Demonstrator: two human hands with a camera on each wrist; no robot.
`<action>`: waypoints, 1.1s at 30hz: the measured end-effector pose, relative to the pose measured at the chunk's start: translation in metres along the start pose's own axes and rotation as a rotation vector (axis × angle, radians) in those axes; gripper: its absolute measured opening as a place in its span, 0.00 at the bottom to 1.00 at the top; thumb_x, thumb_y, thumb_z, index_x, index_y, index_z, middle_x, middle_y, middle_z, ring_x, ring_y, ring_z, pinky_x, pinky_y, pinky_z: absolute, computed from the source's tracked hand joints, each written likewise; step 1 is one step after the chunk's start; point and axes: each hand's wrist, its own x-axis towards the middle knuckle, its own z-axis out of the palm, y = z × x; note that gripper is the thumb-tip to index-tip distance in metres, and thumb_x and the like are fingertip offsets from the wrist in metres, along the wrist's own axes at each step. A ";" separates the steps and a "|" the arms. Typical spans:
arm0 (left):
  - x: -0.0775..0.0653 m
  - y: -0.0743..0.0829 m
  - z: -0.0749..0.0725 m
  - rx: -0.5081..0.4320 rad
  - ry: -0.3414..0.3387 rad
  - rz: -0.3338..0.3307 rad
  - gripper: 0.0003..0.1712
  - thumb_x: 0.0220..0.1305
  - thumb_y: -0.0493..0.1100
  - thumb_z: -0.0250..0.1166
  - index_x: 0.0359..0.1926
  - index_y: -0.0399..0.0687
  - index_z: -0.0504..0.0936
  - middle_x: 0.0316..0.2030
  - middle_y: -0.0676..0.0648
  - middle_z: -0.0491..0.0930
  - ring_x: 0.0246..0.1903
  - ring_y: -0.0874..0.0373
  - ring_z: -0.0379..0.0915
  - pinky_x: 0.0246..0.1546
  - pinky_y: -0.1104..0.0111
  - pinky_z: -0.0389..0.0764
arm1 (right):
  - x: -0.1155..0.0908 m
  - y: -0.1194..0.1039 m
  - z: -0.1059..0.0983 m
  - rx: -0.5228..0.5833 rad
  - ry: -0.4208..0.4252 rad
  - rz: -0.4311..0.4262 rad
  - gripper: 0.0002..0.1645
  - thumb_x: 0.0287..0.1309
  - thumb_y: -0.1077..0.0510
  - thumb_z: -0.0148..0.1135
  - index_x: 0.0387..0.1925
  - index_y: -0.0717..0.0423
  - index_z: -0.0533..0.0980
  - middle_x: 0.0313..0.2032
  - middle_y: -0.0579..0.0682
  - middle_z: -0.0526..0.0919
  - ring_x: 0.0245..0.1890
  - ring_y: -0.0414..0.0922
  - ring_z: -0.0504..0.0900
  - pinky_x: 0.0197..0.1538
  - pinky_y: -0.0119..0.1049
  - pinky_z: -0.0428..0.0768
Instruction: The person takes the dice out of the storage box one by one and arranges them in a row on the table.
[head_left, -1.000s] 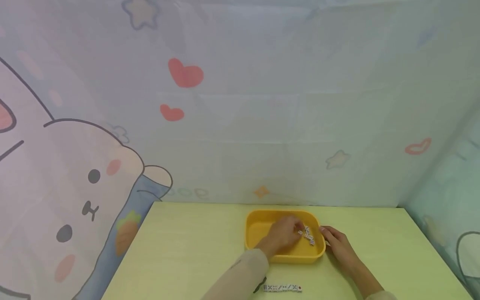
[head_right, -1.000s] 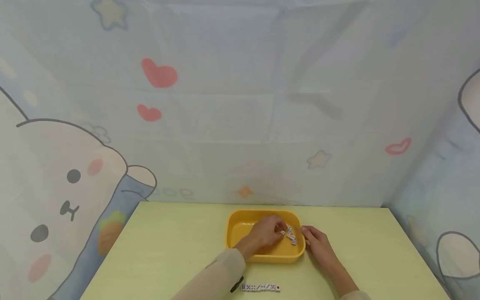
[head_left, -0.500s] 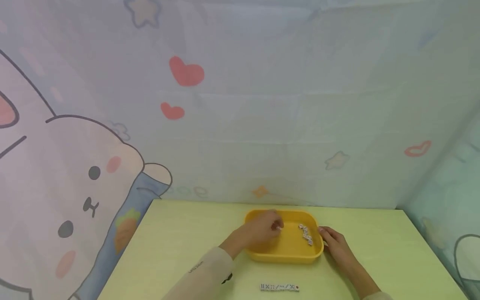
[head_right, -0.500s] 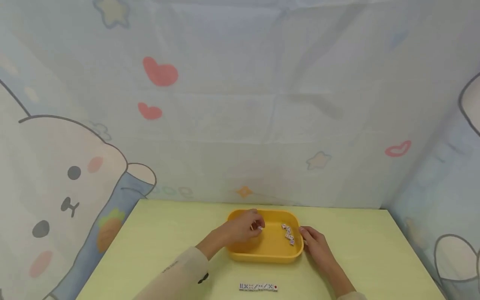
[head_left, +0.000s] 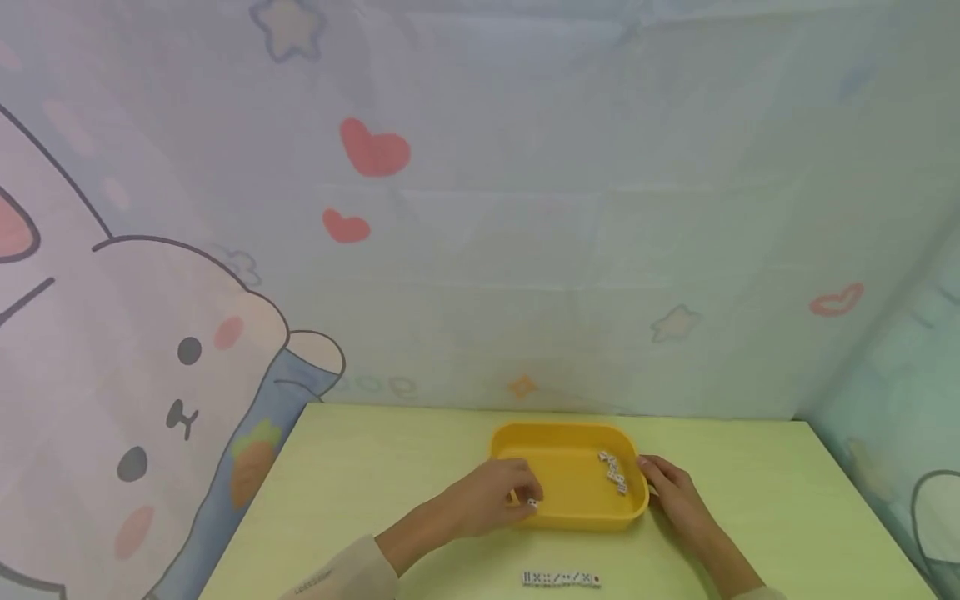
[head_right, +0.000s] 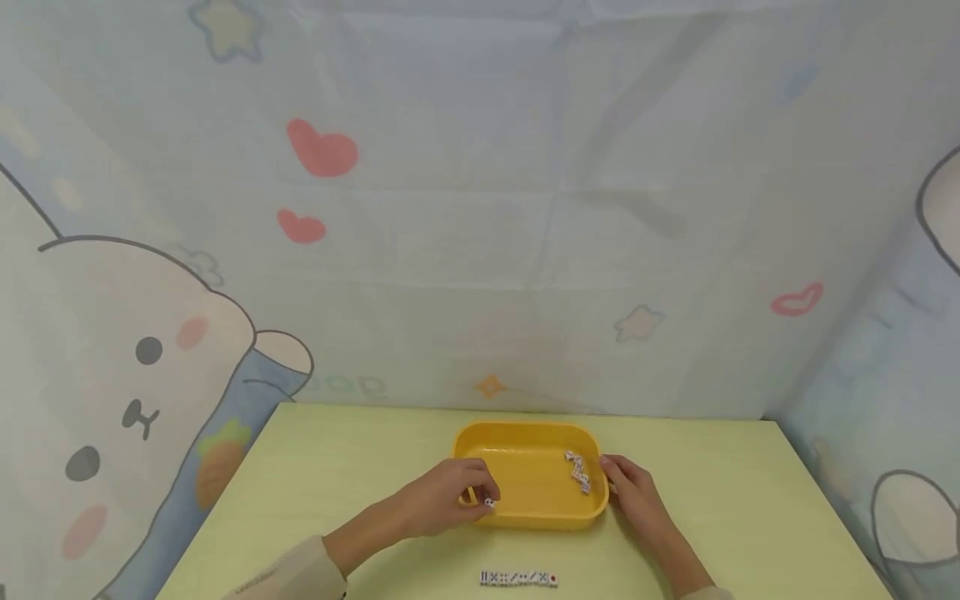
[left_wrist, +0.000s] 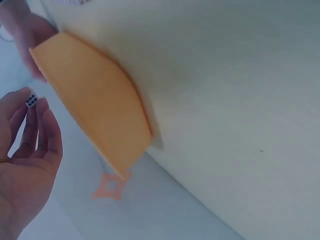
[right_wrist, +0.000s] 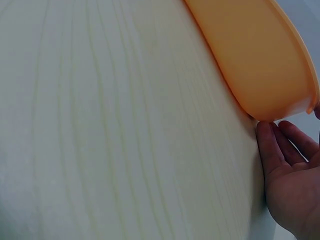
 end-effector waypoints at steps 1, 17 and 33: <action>-0.005 0.001 0.002 0.003 0.002 0.011 0.06 0.74 0.40 0.69 0.49 0.48 0.88 0.43 0.59 0.81 0.41 0.74 0.77 0.43 0.82 0.80 | 0.000 0.000 0.000 -0.004 -0.002 -0.004 0.38 0.83 0.42 0.50 0.72 0.71 0.68 0.72 0.65 0.71 0.66 0.47 0.75 0.60 0.34 0.82; -0.042 -0.008 0.030 -0.028 -0.012 0.081 0.06 0.69 0.35 0.72 0.45 0.45 0.86 0.40 0.56 0.82 0.38 0.75 0.77 0.39 0.84 0.79 | 0.000 -0.001 0.000 -0.037 -0.004 -0.009 0.40 0.81 0.38 0.50 0.72 0.69 0.69 0.71 0.64 0.72 0.65 0.44 0.75 0.58 0.30 0.81; -0.054 -0.011 0.060 0.110 -0.039 -0.057 0.06 0.67 0.45 0.74 0.43 0.61 0.86 0.37 0.68 0.78 0.36 0.76 0.71 0.42 0.78 0.77 | 0.000 -0.001 0.000 -0.032 0.006 -0.007 0.36 0.83 0.42 0.49 0.72 0.69 0.69 0.71 0.64 0.72 0.68 0.49 0.74 0.58 0.30 0.81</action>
